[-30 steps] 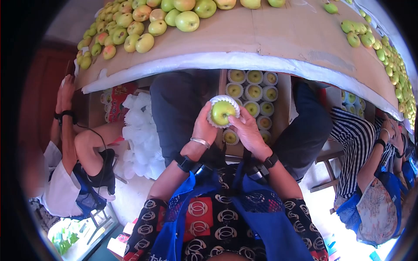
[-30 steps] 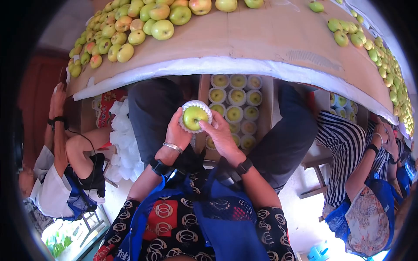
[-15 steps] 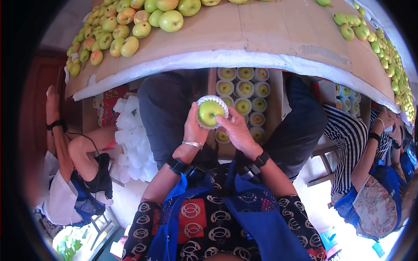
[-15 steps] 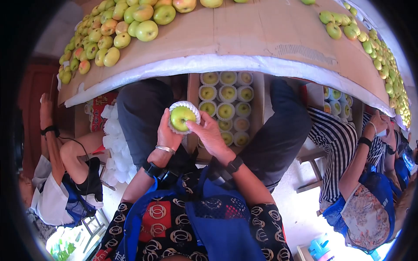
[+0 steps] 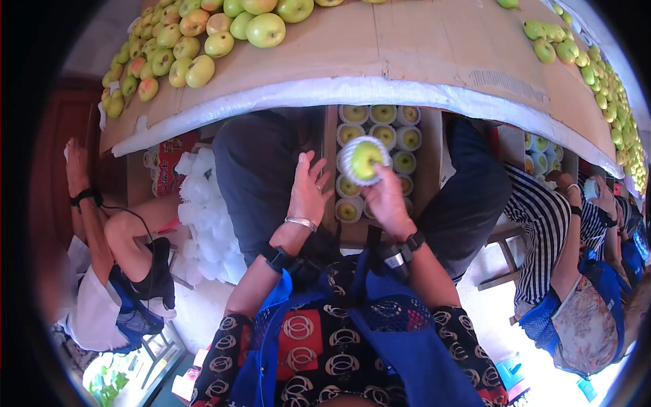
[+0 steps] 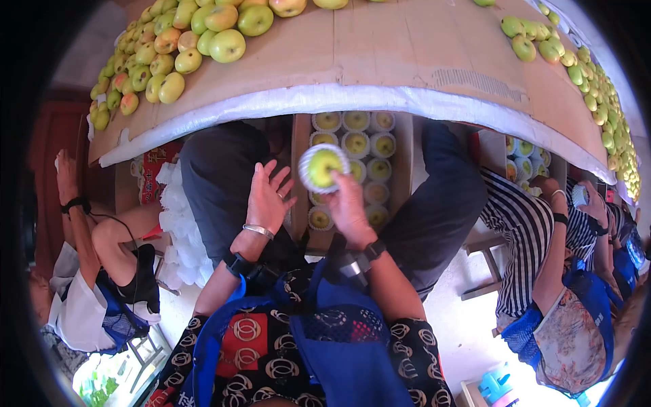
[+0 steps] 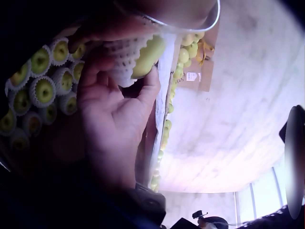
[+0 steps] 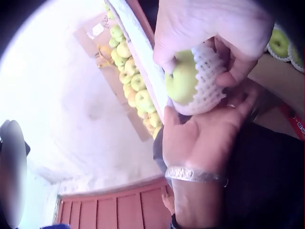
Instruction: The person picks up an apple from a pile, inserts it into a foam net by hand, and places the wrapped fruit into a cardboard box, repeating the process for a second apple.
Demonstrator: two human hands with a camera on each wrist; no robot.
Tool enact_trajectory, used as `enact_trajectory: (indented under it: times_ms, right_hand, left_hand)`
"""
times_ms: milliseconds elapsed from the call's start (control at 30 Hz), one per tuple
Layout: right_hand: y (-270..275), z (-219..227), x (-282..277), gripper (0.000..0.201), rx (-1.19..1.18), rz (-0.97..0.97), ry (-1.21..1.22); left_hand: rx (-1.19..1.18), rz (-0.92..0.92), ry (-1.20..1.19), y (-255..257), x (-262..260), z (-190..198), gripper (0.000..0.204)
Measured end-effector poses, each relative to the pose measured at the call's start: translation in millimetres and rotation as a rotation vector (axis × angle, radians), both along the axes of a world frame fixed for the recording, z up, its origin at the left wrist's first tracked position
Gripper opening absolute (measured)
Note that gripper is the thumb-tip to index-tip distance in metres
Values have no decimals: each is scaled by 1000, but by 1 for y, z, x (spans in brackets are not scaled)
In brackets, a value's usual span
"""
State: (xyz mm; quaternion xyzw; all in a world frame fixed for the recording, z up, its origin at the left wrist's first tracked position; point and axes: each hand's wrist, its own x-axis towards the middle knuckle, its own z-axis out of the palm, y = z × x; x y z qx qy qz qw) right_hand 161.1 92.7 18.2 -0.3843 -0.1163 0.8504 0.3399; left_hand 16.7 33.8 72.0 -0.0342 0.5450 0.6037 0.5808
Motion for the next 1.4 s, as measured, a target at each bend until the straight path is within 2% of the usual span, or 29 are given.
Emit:
enact_trajectory:
  times_ms: [100,133,167,267,367,467,567,667,767,833,867,967,1100,1200,1300,1400]
  right_hand:
    - [21,-31,27,35,-96,-307,-103]
    - [24,-49,35,36,-74,-355,-160]
    - [26,-63,42,36,-74,-359,-166]
    - [34,-112,48,42,-180,-438,-514]
    - [44,-131,48,44,-283,-512,-619]
    - [55,-124,48,38,-329,-457,-751]
    - [51,-175,60,40,-263,-503,-689]
    - [52,-182,60,41,-256,-431,-767]
    - [58,-193,60,40,-296,-443,-800]
    - [57,-185,59,40,-324,-429,-811]
    - [58,-181,56,40,-347,-413,-812]
    - [57,-204,62,39,-303,-433,-745]
    - [63,-203,59,36,-320,-386,-768]
    - [64,-210,64,34,-286,-403,-667]
    - [66,-216,59,33,-286,-514,-519]
    - [66,-222,65,43,-293,-573,-453]
  left_hand:
    - [29,-82,33,-4,-1,-8,69]
    - [13,-77,16,-4,-1,-6,64]
    - [12,-81,9,-3,1,-4,64]
    - [38,-135,50,-3,0,-1,58]
    - [19,-128,21,-4,2,-2,51]
    - [32,-194,36,-4,-1,-2,46]
    - [40,-201,17,-4,0,-1,42]
    - [34,-247,48,-3,-3,1,40]
    - [4,-252,33,-1,-3,-1,40]
    - [14,-265,39,0,-3,2,40]
    - [12,-268,40,0,-3,1,40]
    - [0,-266,25,3,-1,-1,40]
    - [10,-271,38,3,-1,0,40]
    - [8,-265,30,5,1,2,40]
    - [0,-268,37,4,0,0,39]
    - [-2,-279,38,6,2,3,38]
